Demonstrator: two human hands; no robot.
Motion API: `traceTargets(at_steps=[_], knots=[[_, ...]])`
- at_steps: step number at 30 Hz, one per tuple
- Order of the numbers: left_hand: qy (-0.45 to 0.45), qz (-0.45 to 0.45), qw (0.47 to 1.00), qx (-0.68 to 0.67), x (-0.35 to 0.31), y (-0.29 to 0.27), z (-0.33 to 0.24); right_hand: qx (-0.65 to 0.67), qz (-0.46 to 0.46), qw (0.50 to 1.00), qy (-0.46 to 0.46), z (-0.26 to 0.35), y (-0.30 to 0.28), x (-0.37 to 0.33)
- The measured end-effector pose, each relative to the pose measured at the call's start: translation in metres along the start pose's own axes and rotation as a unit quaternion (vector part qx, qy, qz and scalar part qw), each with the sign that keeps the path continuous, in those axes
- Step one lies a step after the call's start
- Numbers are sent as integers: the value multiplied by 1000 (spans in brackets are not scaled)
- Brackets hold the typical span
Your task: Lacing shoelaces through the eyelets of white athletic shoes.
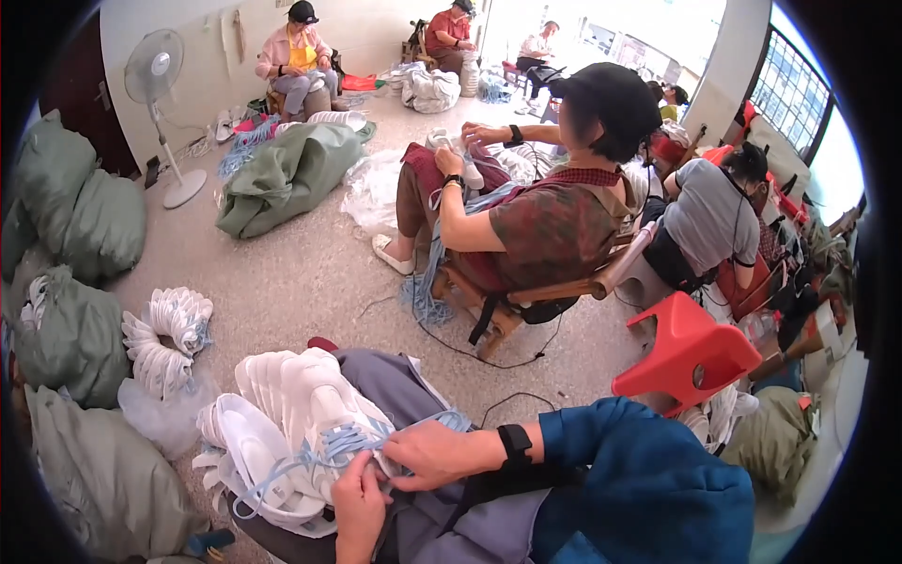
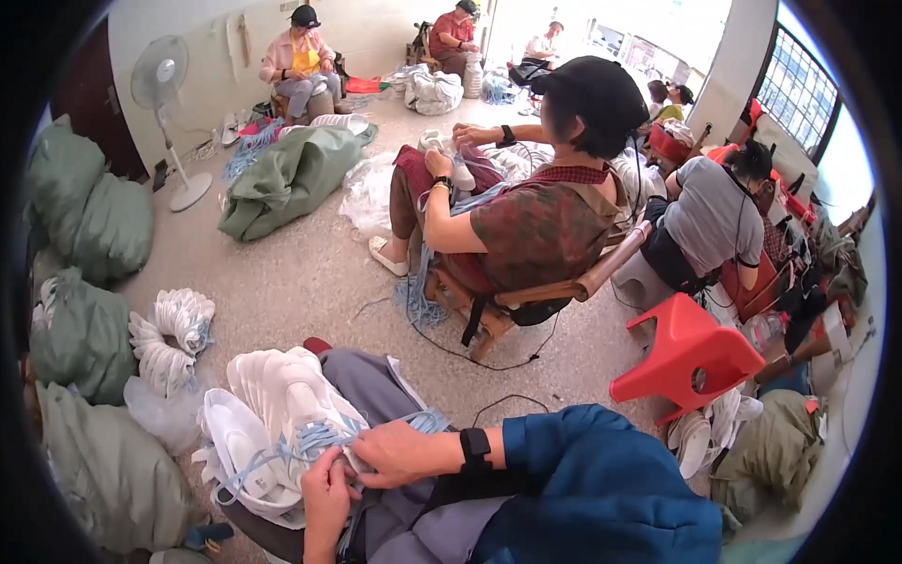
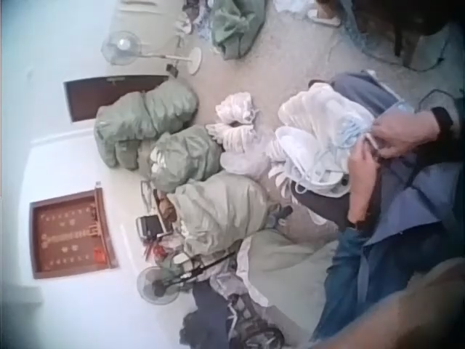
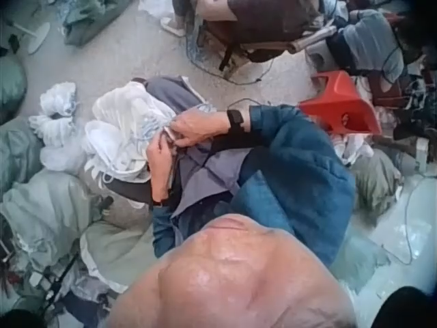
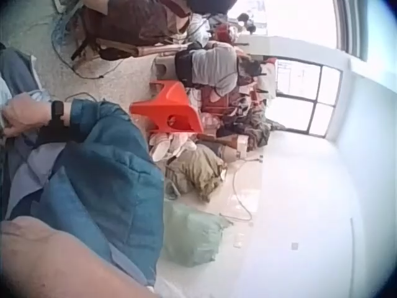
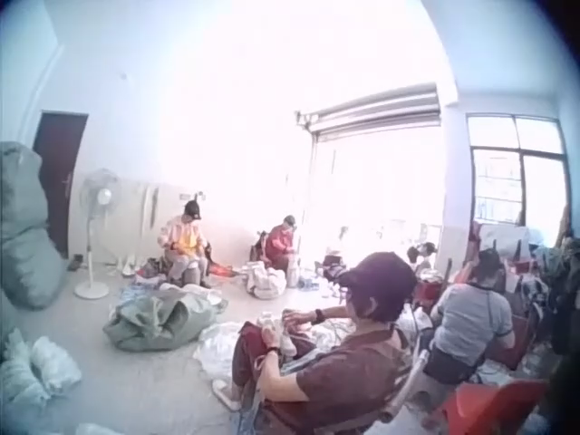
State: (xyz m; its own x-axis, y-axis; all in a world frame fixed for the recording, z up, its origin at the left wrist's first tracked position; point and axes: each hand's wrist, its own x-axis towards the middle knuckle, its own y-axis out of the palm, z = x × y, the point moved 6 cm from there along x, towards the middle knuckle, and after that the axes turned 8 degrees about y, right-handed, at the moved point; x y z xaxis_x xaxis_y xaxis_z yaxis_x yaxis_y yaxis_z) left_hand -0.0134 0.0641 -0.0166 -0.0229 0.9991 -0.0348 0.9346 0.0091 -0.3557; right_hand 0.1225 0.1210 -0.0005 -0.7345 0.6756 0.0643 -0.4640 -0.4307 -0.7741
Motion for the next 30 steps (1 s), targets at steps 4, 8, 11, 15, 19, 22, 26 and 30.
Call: traceTargets(at_steps=[4,8,11,15,19,22,26,30], knots=[[-29,-3,995,-93,-3,-1,11,-34,71,996,31,-4,16,5],[0,-12,998,-61,-1,0,6,-29,76,996,46,-8,22,12],[19,-100,994,-38,4,-20,4,40,29,999,-7,-1,12,33],[-8,-107,990,-88,28,-51,-1,48,64,997,4,10,2,69],[54,-115,989,72,35,-47,8,80,104,991,23,-6,14,72],[94,-130,976,150,28,-34,-4,156,91,984,3,-14,20,50],[43,-78,985,150,26,-30,-6,200,87,975,37,-20,14,41],[-93,27,995,-33,3,-61,1,200,100,974,41,-26,7,40]])
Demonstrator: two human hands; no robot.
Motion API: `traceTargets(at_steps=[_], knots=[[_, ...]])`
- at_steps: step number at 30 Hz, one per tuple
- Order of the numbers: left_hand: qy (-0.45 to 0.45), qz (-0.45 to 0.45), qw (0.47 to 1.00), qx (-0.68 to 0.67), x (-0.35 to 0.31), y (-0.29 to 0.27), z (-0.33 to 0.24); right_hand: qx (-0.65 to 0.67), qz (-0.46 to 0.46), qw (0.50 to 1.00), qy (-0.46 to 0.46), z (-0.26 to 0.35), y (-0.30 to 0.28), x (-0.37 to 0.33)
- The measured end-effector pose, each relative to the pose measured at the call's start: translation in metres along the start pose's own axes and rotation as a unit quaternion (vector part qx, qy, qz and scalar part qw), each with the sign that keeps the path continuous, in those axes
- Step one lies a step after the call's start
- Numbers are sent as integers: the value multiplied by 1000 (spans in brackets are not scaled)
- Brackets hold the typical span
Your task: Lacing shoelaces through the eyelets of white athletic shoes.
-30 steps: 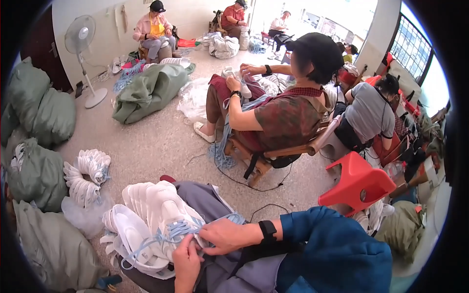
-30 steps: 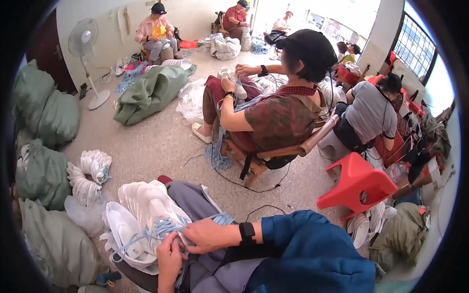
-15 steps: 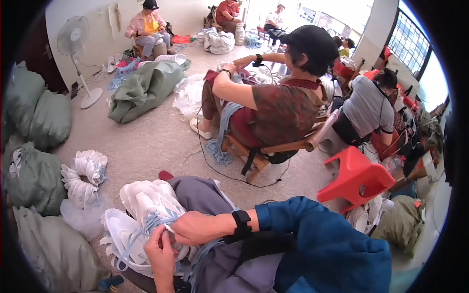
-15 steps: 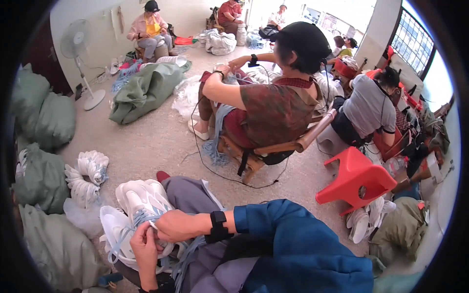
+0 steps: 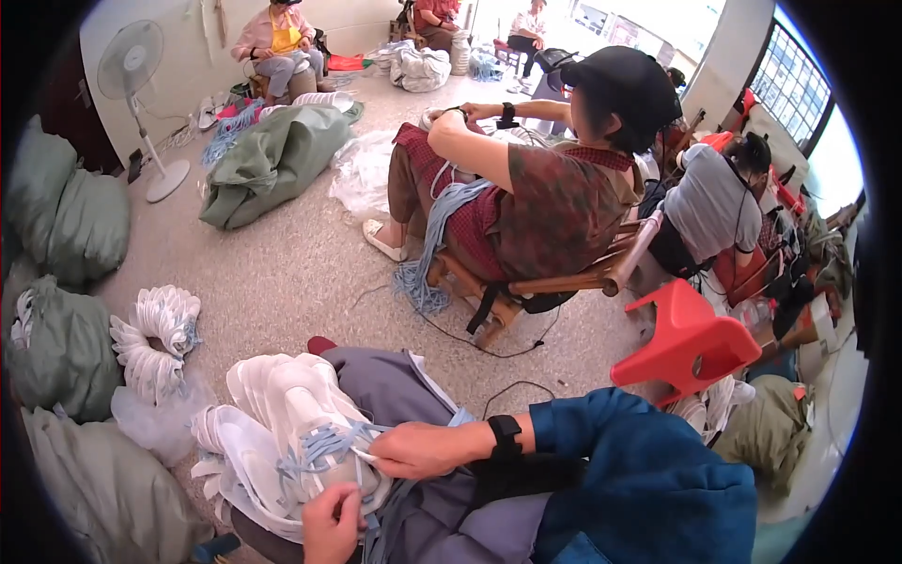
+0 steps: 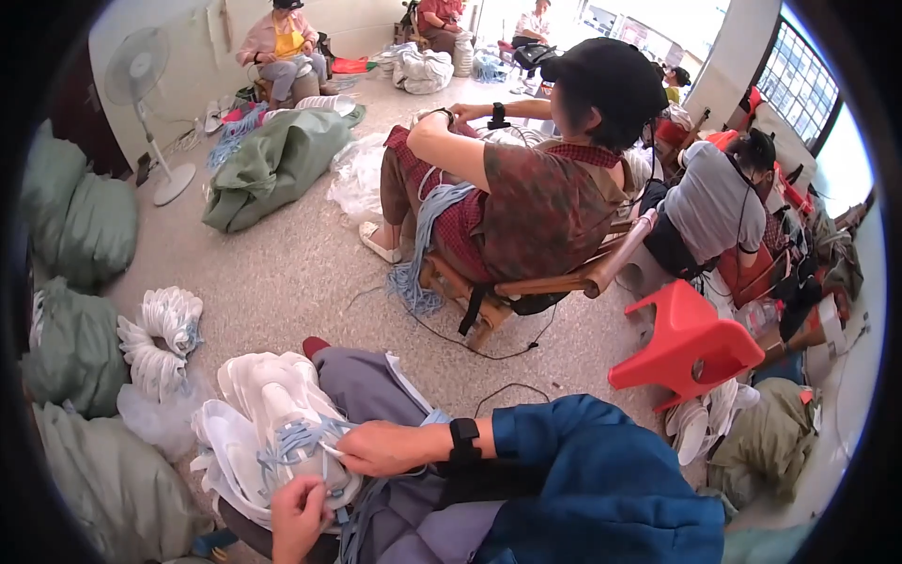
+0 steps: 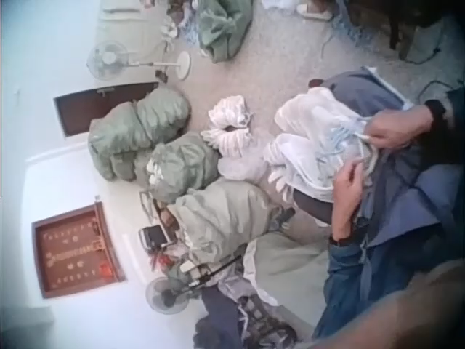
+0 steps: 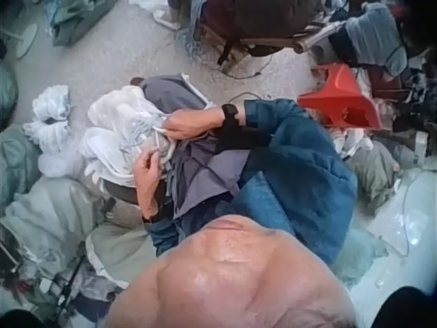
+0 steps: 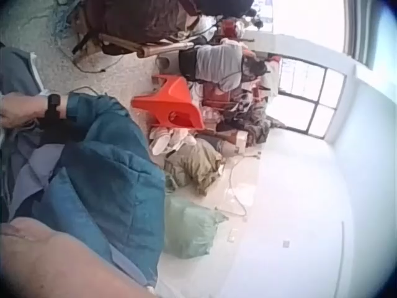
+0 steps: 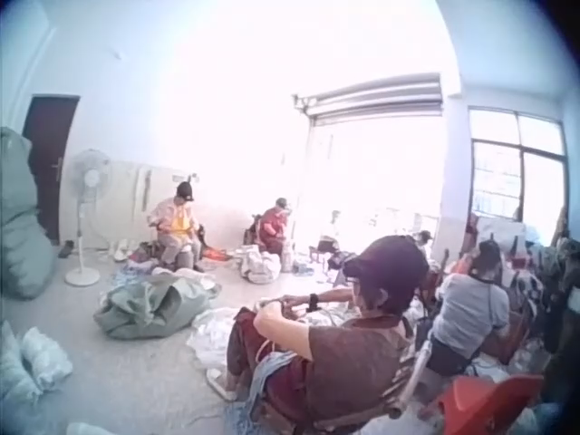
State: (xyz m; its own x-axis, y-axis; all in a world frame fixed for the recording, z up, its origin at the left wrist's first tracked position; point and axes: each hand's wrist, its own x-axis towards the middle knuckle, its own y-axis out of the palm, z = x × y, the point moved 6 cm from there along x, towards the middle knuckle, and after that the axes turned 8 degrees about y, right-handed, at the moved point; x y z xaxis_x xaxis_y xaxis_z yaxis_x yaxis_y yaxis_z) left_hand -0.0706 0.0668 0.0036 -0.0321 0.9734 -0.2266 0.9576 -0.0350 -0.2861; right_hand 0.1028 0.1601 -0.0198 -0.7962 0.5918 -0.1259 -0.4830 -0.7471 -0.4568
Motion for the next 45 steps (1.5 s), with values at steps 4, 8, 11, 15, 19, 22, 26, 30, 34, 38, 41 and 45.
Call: traceTargets(at_steps=[4,8,11,15,19,22,26,30,34,38,41,45], knots=[[62,43,975,-207,-40,-47,-22,-9,-22,999,24,-4,-5,-5],[182,-67,940,-282,-40,-63,-33,-39,-37,997,54,2,-1,-6],[146,-44,969,-192,-35,-52,-38,-60,-36,996,58,-3,4,-4],[301,-50,950,60,-34,-61,-100,-39,-62,997,38,-5,2,-9],[493,126,850,-139,-61,-67,-172,-27,-59,997,37,-3,5,-6],[596,228,769,-38,-104,-83,-209,-32,-56,997,42,1,5,-6],[592,252,763,-55,-86,-89,-199,-43,-66,995,64,-10,4,-9],[581,269,767,-47,-100,-92,-205,-42,-68,995,54,-7,1,-9],[569,289,768,-48,-102,-95,-209,-46,-50,995,71,-9,3,-9],[572,303,760,-54,-104,-94,-209,-47,-54,996,62,-8,3,-11],[574,312,755,-62,-102,-94,-206,-44,-52,996,61,-7,4,-9],[569,324,752,-74,-96,-93,-202,-39,-53,996,67,-4,1,-9]])
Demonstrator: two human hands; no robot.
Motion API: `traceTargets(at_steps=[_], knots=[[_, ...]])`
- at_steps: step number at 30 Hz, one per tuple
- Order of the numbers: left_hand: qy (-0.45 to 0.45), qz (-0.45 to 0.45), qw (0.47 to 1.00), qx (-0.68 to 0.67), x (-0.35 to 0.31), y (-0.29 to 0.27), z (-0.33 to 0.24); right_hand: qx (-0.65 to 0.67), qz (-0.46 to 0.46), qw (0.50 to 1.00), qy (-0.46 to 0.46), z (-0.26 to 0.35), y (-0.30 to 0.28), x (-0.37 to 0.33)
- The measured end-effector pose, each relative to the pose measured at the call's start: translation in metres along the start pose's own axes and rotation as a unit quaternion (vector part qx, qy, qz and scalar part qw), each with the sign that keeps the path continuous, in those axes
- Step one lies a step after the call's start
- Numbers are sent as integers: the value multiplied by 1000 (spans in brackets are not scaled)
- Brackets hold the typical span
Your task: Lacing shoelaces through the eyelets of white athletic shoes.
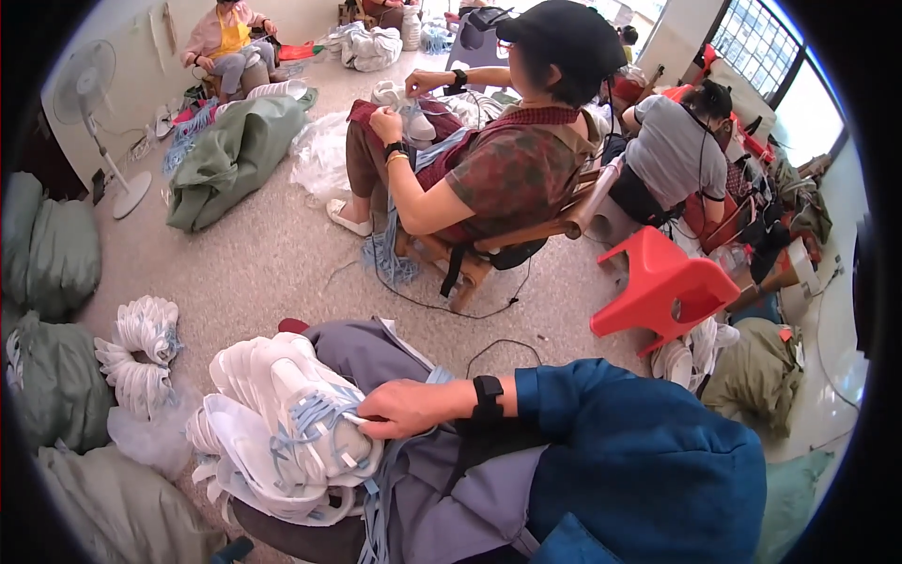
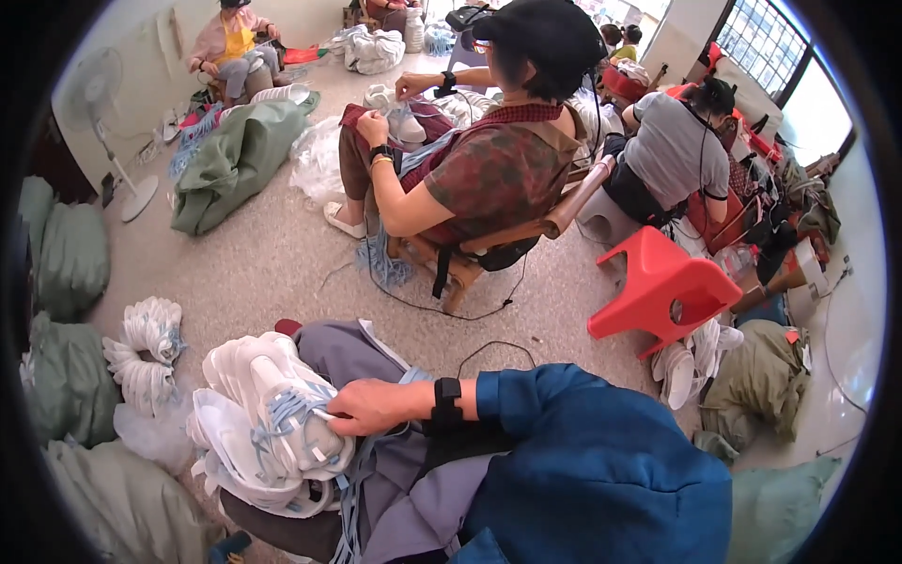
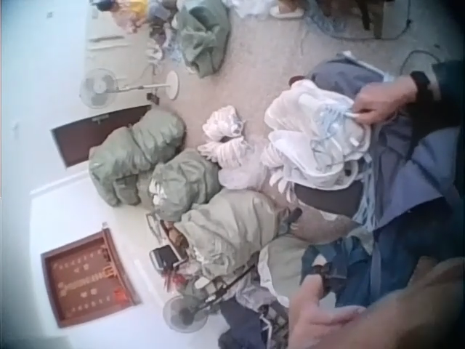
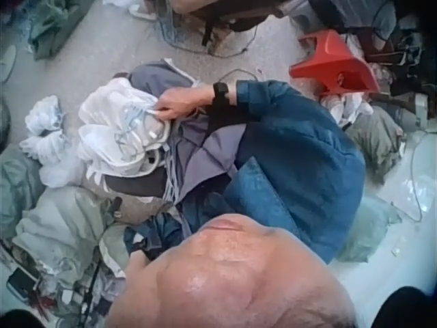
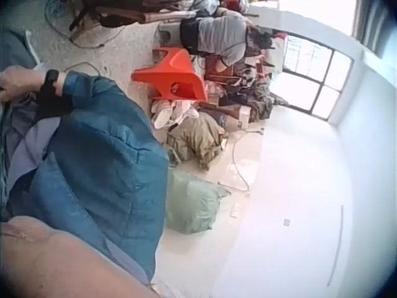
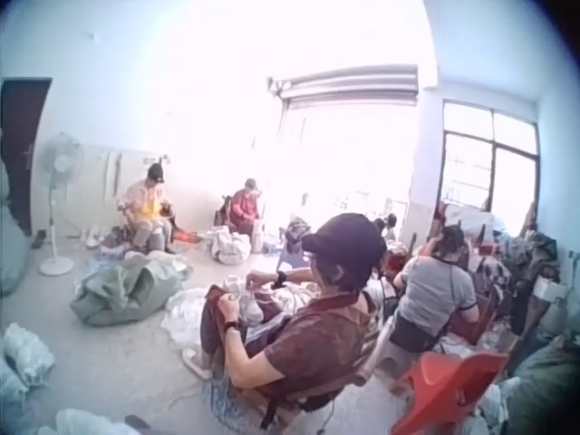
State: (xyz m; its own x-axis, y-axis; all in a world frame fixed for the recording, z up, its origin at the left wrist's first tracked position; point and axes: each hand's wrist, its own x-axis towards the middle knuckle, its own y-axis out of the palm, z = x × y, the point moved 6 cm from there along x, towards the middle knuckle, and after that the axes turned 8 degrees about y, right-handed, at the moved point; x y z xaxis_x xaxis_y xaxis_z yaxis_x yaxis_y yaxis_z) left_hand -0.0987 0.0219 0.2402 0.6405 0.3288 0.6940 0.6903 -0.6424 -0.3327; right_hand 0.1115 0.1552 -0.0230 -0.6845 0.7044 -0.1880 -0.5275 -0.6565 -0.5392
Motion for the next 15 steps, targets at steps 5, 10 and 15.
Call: traceTargets(at_steps=[5,10,15], knots=[[-4,4,1000,-23,-1,0,5,4,2,1000,-3,-2,-1,0],[-3,6,999,-42,4,3,10,10,16,1000,-7,-4,0,1],[4,11,998,-62,10,5,19,9,26,1000,-5,-6,0,1]])
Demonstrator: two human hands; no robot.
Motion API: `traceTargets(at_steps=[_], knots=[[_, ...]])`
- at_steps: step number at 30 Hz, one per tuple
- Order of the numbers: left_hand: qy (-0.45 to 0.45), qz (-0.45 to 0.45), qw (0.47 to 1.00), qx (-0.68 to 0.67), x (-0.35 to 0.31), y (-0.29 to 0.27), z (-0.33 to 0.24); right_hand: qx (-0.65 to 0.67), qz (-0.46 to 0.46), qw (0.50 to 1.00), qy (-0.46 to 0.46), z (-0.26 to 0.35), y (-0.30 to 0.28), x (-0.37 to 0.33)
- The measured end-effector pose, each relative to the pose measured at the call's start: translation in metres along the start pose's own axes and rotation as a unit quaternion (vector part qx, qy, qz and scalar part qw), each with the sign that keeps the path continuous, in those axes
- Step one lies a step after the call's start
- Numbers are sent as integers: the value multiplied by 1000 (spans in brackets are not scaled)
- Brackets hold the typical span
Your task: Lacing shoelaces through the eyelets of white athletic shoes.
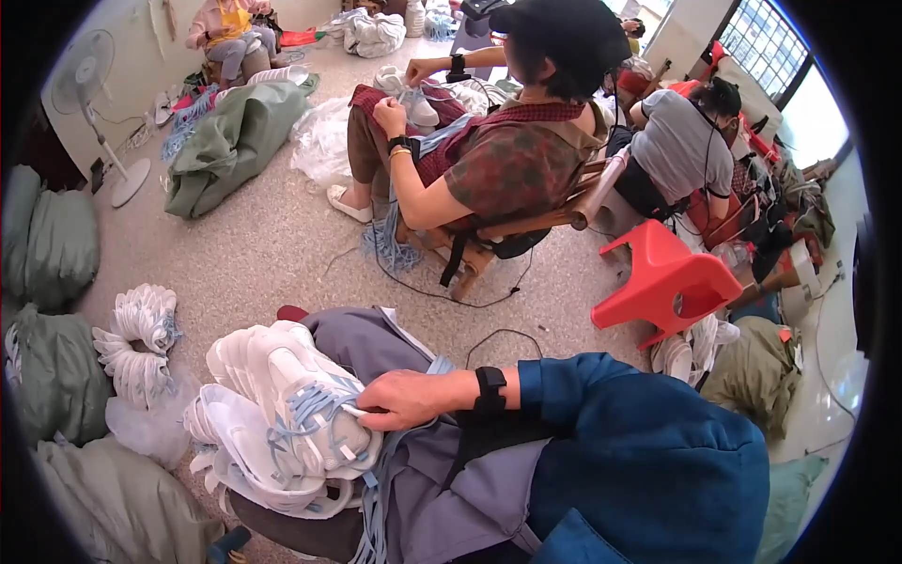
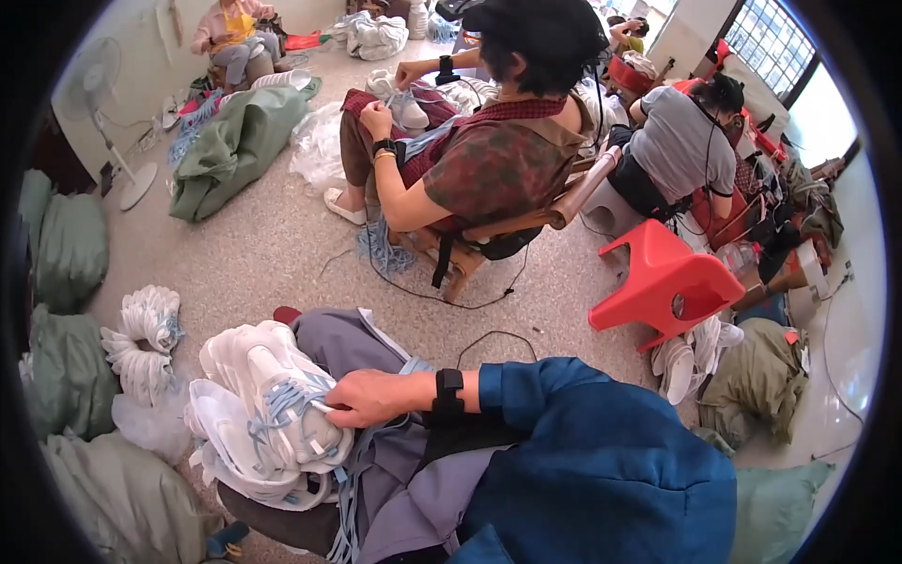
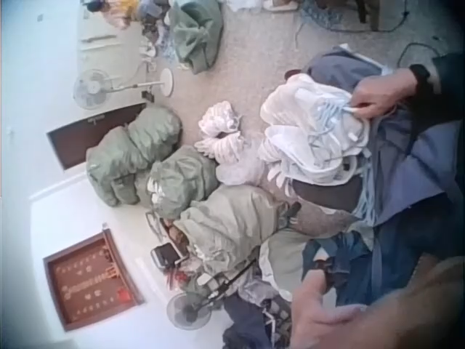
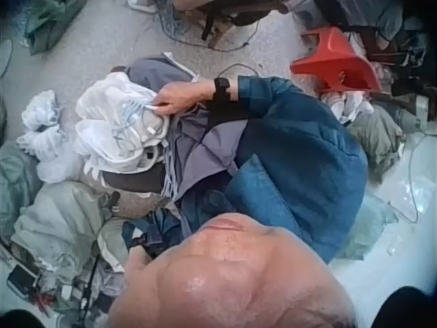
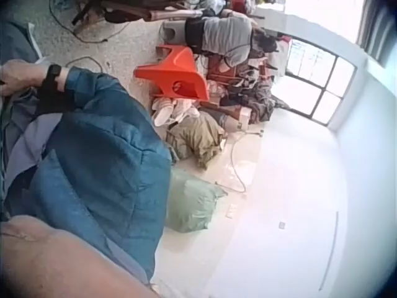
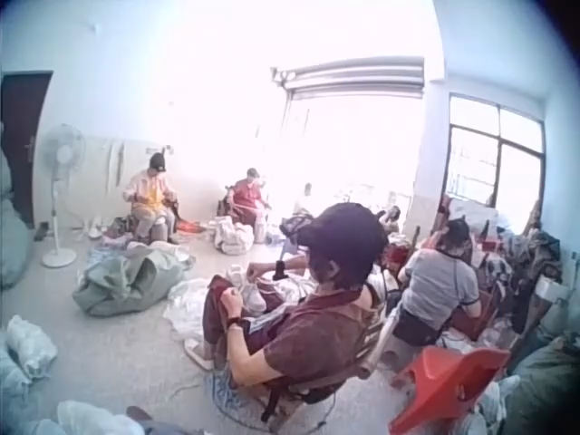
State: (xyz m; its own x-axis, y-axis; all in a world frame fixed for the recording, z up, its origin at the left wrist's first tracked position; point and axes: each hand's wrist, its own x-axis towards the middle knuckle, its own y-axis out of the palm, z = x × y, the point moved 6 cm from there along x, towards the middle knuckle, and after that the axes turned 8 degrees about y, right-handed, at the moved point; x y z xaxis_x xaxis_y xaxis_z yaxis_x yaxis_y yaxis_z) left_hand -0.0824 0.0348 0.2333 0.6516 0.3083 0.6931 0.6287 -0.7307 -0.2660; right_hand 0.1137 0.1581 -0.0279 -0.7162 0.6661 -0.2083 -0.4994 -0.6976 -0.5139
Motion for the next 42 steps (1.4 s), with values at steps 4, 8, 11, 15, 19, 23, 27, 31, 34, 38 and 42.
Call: traceTargets(at_steps=[4,8,11,15,19,23,27,31,34,38,42], knots=[[8,5,1000,-16,4,0,8,2,-6,1000,-6,0,1,0],[13,2,1000,-26,5,-1,18,8,-11,1000,-1,1,2,0],[0,-23,999,-28,1,-1,26,13,-5,1000,11,-4,3,3],[-144,-46,988,14,-37,9,42,-1,-21,999,-41,8,0,3],[-361,-292,855,228,-92,37,109,-26,-3,1000,-3,9,-13,-5],[-449,-378,778,225,-125,56,135,7,35,999,19,15,-15,-8],[-406,-300,758,413,-121,53,143,100,-91,991,20,1,-30,-9],[-353,-214,733,541,-107,46,160,61,-102,992,-38,16,-35,2],[-378,-153,714,569,-102,41,177,50,-62,997,-25,12,-28,16],[-377,-145,717,568,-98,35,188,78,-45,994,-64,2,-24,22],[-372,-135,712,579,-99,33,189,149,10,988,34,20,-23,15]])
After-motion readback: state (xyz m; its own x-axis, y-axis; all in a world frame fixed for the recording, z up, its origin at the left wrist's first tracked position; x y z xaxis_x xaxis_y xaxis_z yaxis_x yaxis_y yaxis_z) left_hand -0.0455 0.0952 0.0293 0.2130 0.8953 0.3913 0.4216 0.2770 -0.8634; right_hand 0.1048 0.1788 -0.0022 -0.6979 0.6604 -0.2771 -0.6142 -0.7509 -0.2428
